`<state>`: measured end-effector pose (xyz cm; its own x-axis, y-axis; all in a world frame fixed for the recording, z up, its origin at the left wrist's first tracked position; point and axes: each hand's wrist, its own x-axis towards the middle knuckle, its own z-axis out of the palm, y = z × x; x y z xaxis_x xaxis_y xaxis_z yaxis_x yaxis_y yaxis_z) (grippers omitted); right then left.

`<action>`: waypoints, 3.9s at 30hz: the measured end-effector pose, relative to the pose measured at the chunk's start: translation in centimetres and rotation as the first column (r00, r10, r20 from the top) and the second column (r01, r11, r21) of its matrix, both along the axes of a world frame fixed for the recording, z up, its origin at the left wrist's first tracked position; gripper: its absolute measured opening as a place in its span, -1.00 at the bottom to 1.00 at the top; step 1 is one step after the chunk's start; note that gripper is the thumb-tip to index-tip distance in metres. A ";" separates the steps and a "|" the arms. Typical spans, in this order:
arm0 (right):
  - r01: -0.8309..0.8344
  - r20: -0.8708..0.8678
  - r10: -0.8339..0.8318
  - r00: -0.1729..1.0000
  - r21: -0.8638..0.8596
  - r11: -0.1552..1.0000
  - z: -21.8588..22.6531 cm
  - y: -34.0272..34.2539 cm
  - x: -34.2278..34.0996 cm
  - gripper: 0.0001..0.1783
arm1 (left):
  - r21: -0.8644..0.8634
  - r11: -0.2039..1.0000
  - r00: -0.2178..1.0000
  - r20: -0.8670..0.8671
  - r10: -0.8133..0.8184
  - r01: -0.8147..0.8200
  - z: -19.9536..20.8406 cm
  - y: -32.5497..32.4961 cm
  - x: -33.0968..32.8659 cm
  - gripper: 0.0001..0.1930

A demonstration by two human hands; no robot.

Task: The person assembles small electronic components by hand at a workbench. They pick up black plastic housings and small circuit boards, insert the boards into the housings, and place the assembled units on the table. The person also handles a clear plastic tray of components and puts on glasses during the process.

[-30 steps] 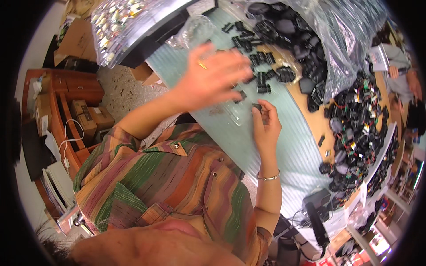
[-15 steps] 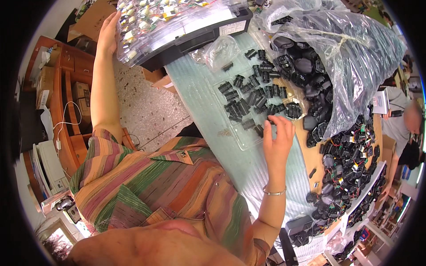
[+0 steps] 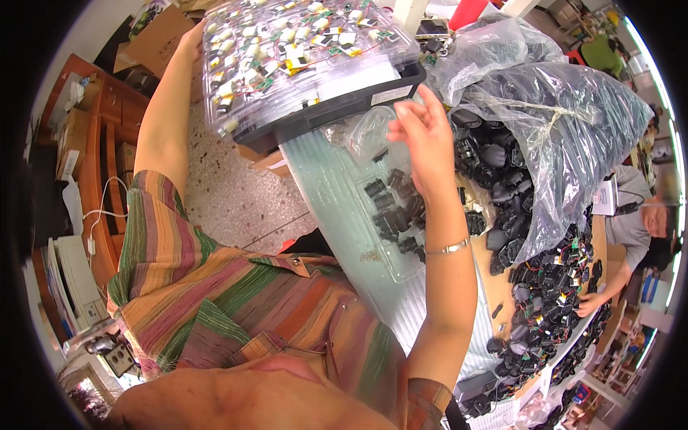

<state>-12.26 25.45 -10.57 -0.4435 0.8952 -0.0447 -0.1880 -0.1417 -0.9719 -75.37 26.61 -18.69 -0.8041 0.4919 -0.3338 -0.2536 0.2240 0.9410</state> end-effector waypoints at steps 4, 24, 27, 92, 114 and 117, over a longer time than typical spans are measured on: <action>-0.090 -0.176 0.070 0.982 -0.105 0.990 -0.2 2.2 -3.6 -0.14 | -0.059 0.998 0.991 -0.132 0.010 -0.018 0.2 -0.1 -3.8 -0.56; -0.230 -0.321 0.174 0.931 -0.144 0.963 2.2 0.6 -9.5 0.08 | -0.407 0.908 0.827 -0.542 -0.152 -0.099 5.3 1.8 1.2 -0.40; -0.232 -0.336 0.162 0.928 -0.181 0.956 1.7 0.8 -9.2 0.03 | -0.611 0.741 0.679 -0.671 -0.299 -0.277 7.7 2.7 5.7 -0.38; -0.059 -0.193 0.064 0.979 0.033 0.998 5.2 2.3 5.0 -0.34 | 0.122 0.881 0.828 -0.419 -0.372 0.457 11.9 -15.6 19.6 -0.73; 0.138 -0.054 -0.138 0.989 -0.005 0.990 0.9 5.8 6.1 -0.46 | 0.181 0.670 0.693 -0.147 -0.706 0.720 11.6 -16.9 25.4 -0.44; 0.160 -0.086 -0.158 0.984 0.027 0.987 0.2 5.9 5.6 -0.44 | 0.219 0.750 0.780 -0.234 -0.580 0.624 13.7 -18.9 28.1 -0.51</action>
